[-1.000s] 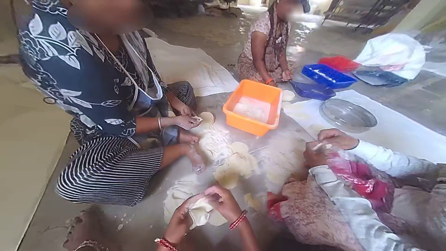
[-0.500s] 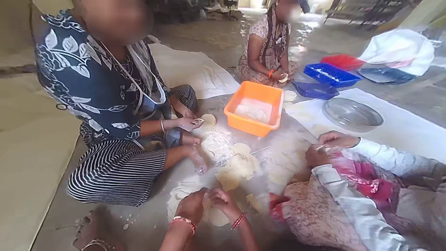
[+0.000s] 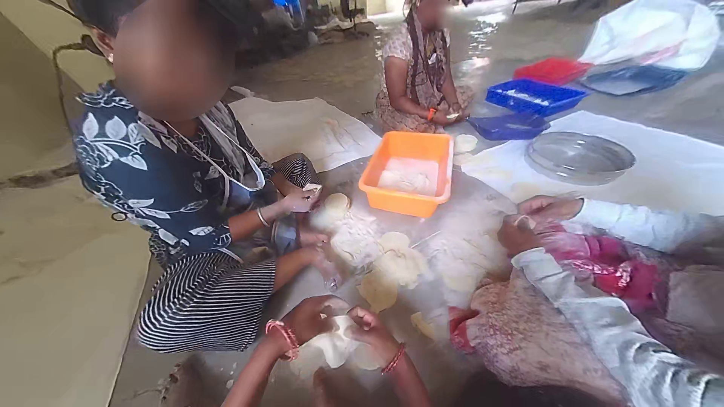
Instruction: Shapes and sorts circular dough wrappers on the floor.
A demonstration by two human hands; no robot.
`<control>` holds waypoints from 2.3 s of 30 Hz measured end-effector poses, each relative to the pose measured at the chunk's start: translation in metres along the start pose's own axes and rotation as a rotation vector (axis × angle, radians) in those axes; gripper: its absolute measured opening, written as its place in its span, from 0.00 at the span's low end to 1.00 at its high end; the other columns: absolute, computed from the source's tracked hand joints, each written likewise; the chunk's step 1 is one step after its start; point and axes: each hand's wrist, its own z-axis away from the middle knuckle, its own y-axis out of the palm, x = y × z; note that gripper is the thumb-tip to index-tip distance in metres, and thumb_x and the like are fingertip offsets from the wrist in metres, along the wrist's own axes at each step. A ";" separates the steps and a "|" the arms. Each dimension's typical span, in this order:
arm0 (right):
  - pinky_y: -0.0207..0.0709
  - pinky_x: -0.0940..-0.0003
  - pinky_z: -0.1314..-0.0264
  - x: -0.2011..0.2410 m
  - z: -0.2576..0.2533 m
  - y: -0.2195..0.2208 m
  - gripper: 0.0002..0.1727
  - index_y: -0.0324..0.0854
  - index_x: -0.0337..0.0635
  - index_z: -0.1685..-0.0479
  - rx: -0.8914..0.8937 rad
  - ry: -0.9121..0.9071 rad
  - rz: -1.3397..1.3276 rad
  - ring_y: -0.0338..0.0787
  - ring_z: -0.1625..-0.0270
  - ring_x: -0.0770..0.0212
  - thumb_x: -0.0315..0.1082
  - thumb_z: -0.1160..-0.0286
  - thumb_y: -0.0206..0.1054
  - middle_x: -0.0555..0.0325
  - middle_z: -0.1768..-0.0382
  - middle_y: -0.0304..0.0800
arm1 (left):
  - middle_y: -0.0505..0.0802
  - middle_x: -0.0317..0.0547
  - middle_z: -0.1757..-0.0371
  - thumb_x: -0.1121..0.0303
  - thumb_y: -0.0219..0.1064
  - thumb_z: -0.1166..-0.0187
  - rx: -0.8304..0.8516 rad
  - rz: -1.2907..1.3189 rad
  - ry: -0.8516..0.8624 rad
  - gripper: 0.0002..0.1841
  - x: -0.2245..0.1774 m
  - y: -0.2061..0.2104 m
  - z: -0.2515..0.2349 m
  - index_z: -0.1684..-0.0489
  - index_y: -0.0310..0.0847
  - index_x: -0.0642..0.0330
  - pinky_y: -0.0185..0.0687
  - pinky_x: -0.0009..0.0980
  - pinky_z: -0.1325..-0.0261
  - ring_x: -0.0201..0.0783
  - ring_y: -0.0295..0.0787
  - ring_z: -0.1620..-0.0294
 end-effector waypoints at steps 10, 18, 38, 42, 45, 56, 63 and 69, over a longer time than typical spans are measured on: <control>0.83 0.56 0.37 0.063 0.009 -0.009 0.17 0.84 0.34 0.41 -0.091 0.045 0.750 0.91 0.47 0.56 0.32 0.25 0.71 0.45 0.50 0.92 | 0.93 0.46 0.48 0.65 0.66 0.24 -0.243 1.036 0.032 0.26 0.054 0.116 -0.009 0.28 0.70 0.66 0.90 0.37 0.45 0.36 0.93 0.51; 0.77 0.51 0.28 0.046 0.013 -0.035 0.23 0.72 0.29 0.26 -0.008 0.331 0.719 0.85 0.34 0.47 0.30 0.17 0.64 0.34 0.33 0.83 | 0.92 0.52 0.47 0.75 0.63 0.21 -0.424 1.032 -0.030 0.21 0.057 0.140 -0.007 0.29 0.69 0.69 0.92 0.38 0.49 0.39 0.93 0.51; 0.74 0.44 0.22 0.011 0.001 -0.049 0.22 0.82 0.38 0.29 -0.216 0.590 1.145 0.86 0.30 0.43 0.32 0.23 0.69 0.39 0.35 0.88 | 0.84 0.63 0.29 0.76 0.61 0.17 -0.426 0.408 -0.426 0.25 0.065 0.158 -0.027 0.18 0.68 0.62 0.89 0.49 0.43 0.53 0.93 0.47; 0.76 0.44 0.24 0.011 0.001 -0.051 0.24 0.83 0.38 0.30 -0.225 0.593 1.133 0.88 0.33 0.44 0.32 0.27 0.73 0.40 0.38 0.90 | 0.84 0.64 0.28 0.73 0.69 0.22 -0.471 0.295 -0.440 0.27 0.067 0.157 -0.029 0.21 0.72 0.65 0.81 0.53 0.30 0.57 0.86 0.32; 0.75 0.43 0.24 0.013 0.001 -0.050 0.22 0.83 0.40 0.30 -0.219 0.582 1.169 0.87 0.31 0.44 0.38 0.21 0.70 0.41 0.36 0.89 | 0.83 0.65 0.28 0.69 0.76 0.27 -0.506 0.253 -0.437 0.31 0.068 0.157 -0.031 0.22 0.72 0.66 0.73 0.54 0.22 0.59 0.80 0.26; 0.77 0.50 0.24 0.000 -0.003 -0.051 0.19 0.85 0.41 0.33 -0.225 0.429 1.212 0.89 0.33 0.50 0.38 0.19 0.68 0.46 0.39 0.92 | 0.80 0.61 0.23 0.56 0.79 0.30 -0.448 0.196 -0.489 0.39 0.068 0.160 -0.042 0.18 0.69 0.62 0.69 0.54 0.19 0.56 0.75 0.21; 0.77 0.51 0.24 0.002 -0.002 -0.051 0.23 0.82 0.36 0.30 -0.260 0.366 1.195 0.88 0.33 0.47 0.36 0.23 0.71 0.42 0.36 0.88 | 0.82 0.60 0.24 0.65 0.75 0.27 -0.448 0.194 -0.467 0.36 0.070 0.160 -0.038 0.18 0.67 0.63 0.69 0.54 0.19 0.56 0.76 0.21; 0.78 0.48 0.26 0.007 -0.002 -0.045 0.23 0.82 0.40 0.29 -0.330 0.404 1.227 0.87 0.31 0.46 0.35 0.23 0.71 0.42 0.33 0.86 | 0.83 0.58 0.26 0.71 0.73 0.29 -0.465 0.225 -0.456 0.34 0.067 0.160 -0.033 0.18 0.68 0.63 0.72 0.55 0.21 0.55 0.78 0.23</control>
